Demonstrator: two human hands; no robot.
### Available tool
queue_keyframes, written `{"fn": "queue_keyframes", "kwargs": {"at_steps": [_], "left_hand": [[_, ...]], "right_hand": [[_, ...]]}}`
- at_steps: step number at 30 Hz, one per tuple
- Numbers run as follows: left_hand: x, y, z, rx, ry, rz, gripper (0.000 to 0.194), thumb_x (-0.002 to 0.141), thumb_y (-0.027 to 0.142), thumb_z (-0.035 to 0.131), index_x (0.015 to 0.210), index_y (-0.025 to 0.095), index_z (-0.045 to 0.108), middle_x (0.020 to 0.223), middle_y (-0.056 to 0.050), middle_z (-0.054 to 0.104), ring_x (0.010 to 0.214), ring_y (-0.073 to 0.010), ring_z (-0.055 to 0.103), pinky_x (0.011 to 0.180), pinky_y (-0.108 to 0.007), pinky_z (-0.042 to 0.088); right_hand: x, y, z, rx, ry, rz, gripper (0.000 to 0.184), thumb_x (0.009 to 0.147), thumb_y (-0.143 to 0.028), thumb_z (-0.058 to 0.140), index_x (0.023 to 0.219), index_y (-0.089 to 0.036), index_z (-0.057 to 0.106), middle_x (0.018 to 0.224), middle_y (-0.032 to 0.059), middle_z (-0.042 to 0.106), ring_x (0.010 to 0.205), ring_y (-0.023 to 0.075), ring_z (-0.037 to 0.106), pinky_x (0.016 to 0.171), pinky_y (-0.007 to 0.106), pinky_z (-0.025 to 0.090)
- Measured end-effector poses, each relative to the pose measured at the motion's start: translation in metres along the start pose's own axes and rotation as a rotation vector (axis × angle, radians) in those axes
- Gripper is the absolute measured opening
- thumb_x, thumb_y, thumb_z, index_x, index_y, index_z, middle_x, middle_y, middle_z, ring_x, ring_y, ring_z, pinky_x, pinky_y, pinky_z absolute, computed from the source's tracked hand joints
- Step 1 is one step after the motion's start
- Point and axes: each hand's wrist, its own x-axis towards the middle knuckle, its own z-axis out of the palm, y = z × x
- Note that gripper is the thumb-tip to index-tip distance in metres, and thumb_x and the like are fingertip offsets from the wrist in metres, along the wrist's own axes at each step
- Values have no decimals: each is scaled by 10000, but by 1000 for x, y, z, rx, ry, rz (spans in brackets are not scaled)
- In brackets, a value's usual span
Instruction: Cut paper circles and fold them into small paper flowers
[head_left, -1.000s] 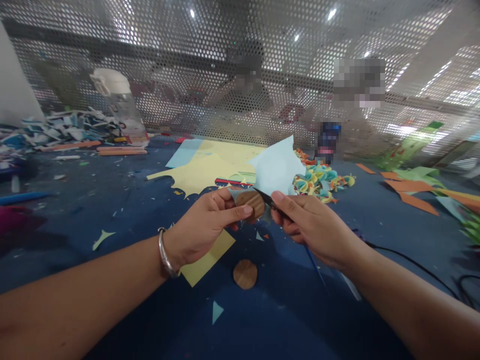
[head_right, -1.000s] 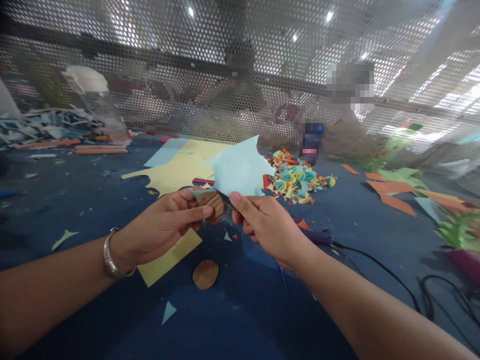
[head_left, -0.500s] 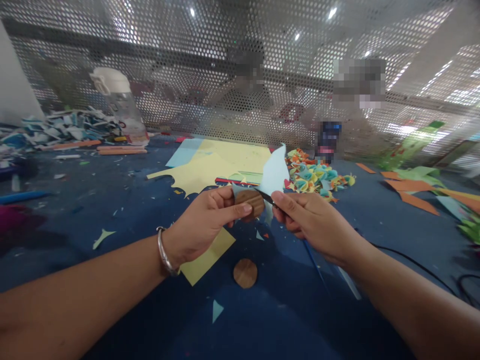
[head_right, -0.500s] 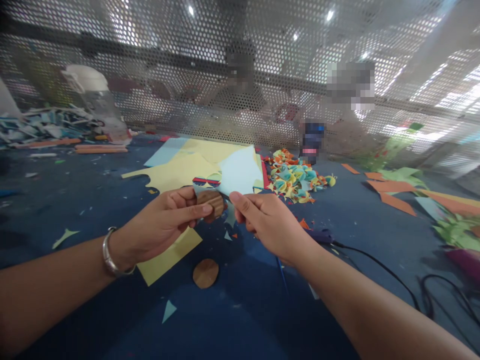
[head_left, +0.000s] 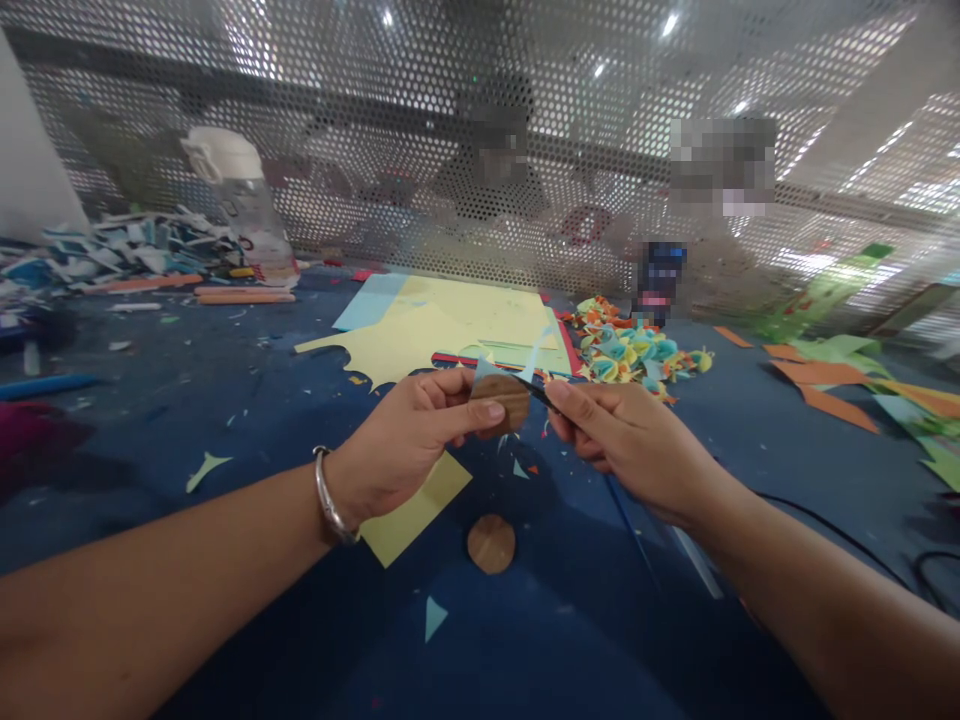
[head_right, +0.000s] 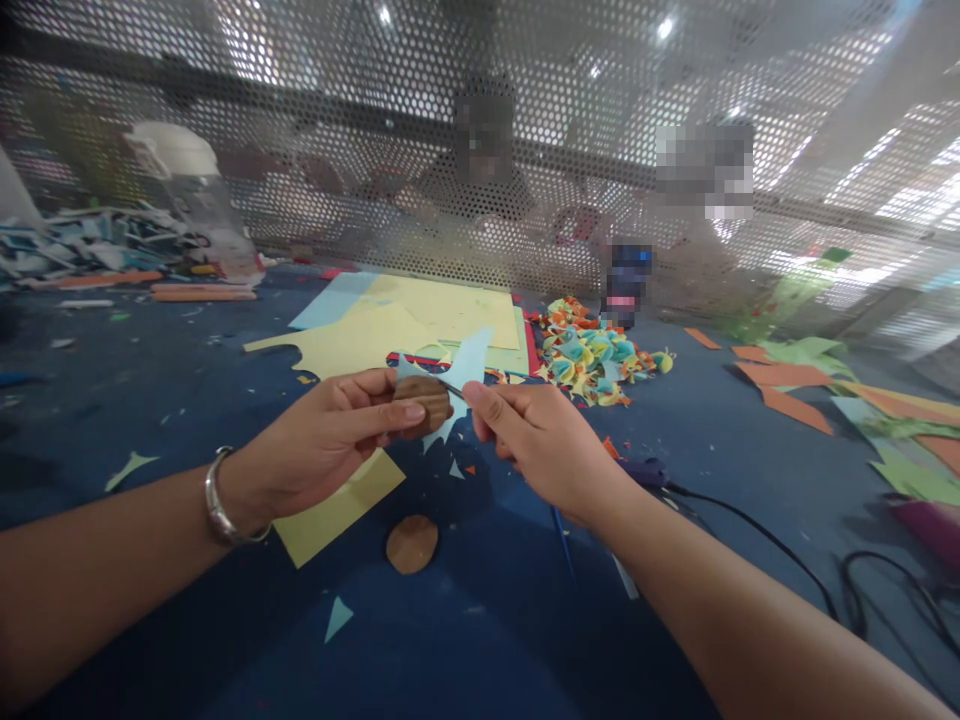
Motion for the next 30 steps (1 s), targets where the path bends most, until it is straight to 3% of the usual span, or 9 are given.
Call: {"fn": "queue_keyframes", "kwargs": {"at_steps": [15, 30], "left_hand": [[0, 0, -2, 36, -22, 18, 154, 805, 244, 769, 939, 166, 760, 934, -55, 741, 886, -175, 639, 850, -330, 457], [-1, -1, -1, 48, -53, 4, 167, 797, 243, 782, 942, 164, 764, 937, -66, 766, 900, -193, 689, 860, -335, 508]], "right_hand": [[-2, 2, -7, -164, -17, -94, 578, 932, -699, 504, 645, -198, 505, 508, -84, 279, 448, 68, 245, 418, 205, 232], [-1, -2, -5, -222, -25, -141, 592, 937, -717, 471, 637, -208, 490, 508, -76, 291, 450, 80, 248, 426, 239, 217]]}}
